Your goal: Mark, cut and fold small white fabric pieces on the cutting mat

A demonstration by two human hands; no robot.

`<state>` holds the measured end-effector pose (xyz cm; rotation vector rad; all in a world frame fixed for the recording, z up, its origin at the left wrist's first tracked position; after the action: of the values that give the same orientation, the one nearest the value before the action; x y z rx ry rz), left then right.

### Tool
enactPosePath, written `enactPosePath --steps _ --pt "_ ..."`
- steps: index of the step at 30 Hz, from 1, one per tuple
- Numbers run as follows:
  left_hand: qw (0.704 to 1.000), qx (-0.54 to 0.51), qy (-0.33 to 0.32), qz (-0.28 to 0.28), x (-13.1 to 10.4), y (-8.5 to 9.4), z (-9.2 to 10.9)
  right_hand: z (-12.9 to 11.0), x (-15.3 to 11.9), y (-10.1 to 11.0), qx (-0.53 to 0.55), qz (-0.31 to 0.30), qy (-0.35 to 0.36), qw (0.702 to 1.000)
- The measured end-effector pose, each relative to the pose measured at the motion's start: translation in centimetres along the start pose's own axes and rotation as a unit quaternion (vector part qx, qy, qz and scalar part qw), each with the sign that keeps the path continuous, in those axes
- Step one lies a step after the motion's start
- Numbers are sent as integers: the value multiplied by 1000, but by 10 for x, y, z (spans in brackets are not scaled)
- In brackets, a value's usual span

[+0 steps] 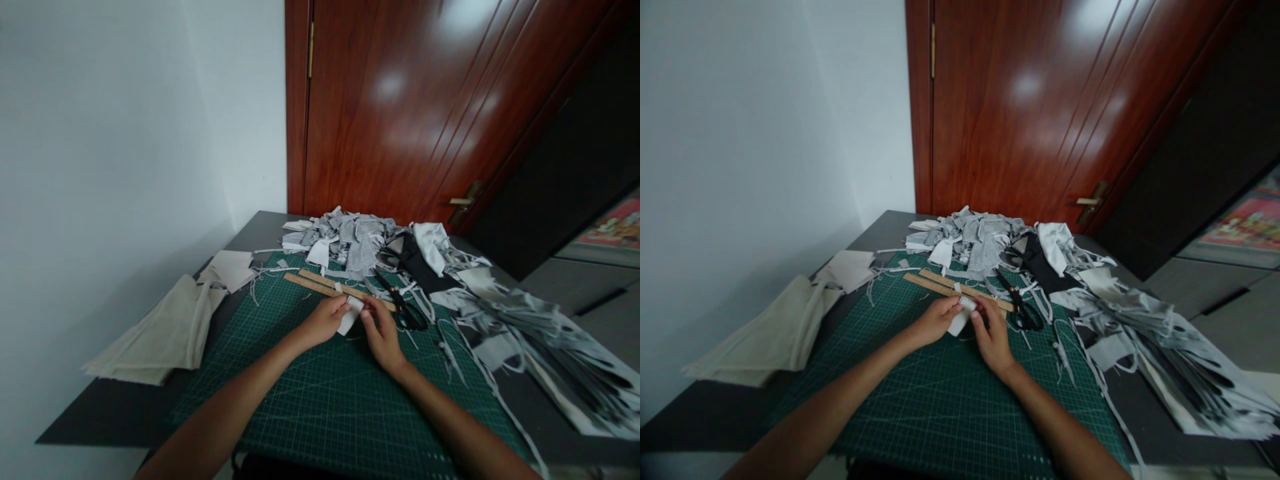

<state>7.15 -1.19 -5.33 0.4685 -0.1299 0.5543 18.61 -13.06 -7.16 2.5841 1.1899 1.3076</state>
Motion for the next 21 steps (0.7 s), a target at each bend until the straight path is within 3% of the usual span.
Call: enactPosePath --steps 10,16,21 --pt "994 67 -9 86 -1 9 0 8 24 -13 -18 -53 61 997" --pt "989 15 -2 147 -4 8 -1 12 30 -13 51 -37 53 997" --pt "991 44 4 130 -6 -1 0 15 27 -12 108 -29 12 994"
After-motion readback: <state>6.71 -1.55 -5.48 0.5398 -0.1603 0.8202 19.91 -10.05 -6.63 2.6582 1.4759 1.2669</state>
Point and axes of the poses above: each hand's wrist, its own x-axis towards the middle knuckle, its own y-axis out of the back of the hand, z = x × y, the point moved 4 cm from there along x, towards the middle knuckle, and after that the axes turned 3 degrees about y, right-handed, at the moved point
